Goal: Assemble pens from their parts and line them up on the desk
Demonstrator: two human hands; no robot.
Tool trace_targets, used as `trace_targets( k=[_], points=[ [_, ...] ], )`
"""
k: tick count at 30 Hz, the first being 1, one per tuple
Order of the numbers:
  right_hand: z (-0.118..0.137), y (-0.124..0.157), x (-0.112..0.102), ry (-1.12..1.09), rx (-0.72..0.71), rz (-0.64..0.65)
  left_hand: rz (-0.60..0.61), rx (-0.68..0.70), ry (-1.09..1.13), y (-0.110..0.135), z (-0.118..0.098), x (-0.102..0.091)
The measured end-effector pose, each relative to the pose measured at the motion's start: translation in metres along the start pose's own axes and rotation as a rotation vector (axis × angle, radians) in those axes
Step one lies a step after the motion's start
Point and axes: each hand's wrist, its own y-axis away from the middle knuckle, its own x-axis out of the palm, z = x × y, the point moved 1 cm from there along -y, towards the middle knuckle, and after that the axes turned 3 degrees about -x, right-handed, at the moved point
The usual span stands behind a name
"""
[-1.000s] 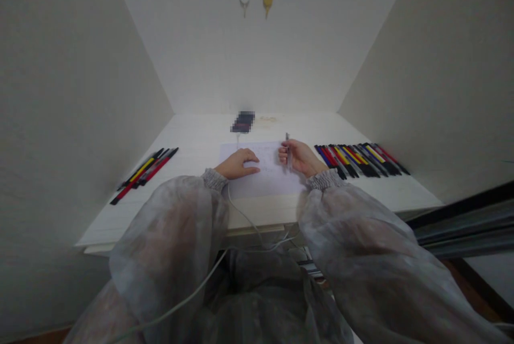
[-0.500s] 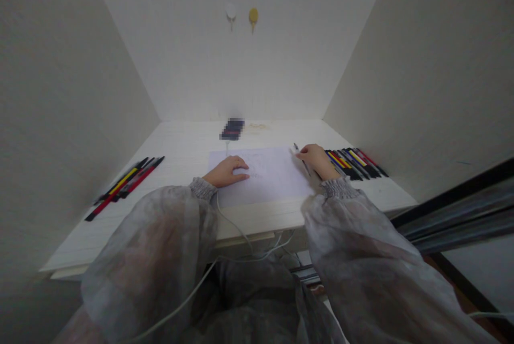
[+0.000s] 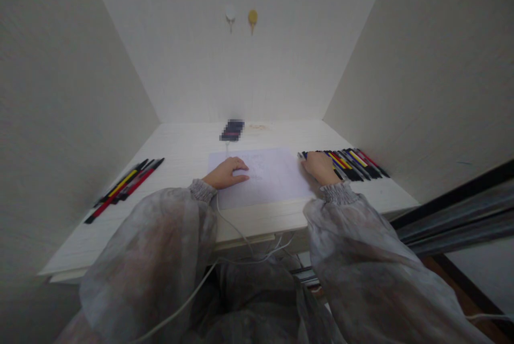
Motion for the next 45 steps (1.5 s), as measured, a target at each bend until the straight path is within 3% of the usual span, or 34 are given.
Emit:
trace_targets(
  k=[14,22,29,33,38,45],
  points=[
    [-0.006,0.001,-0.001,0.040,-0.045,-0.019,0.008,0.009,-0.004,0.000,0.003,0.001],
    [-0.009,0.000,-0.002,0.015,-0.039,0.034,0.003,0.029,0.009,0.000,0.004,0.001],
    [-0.004,0.009,-0.014,0.039,-0.041,-0.053,-0.011,0.033,0.019,0.000,0.005,0.001],
    [0.014,0.019,-0.036,0.001,-0.144,-0.115,0.003,0.025,0.036,0.000,0.004,0.001],
    [0.056,0.021,-0.057,-0.066,-0.346,-0.173,0.007,-0.004,0.029,0.001,0.003,-0.001],
    [0.120,0.005,-0.039,-0.126,-0.530,-0.223,-0.004,-0.037,0.020,0.003,-0.002,-0.003]
  ],
)
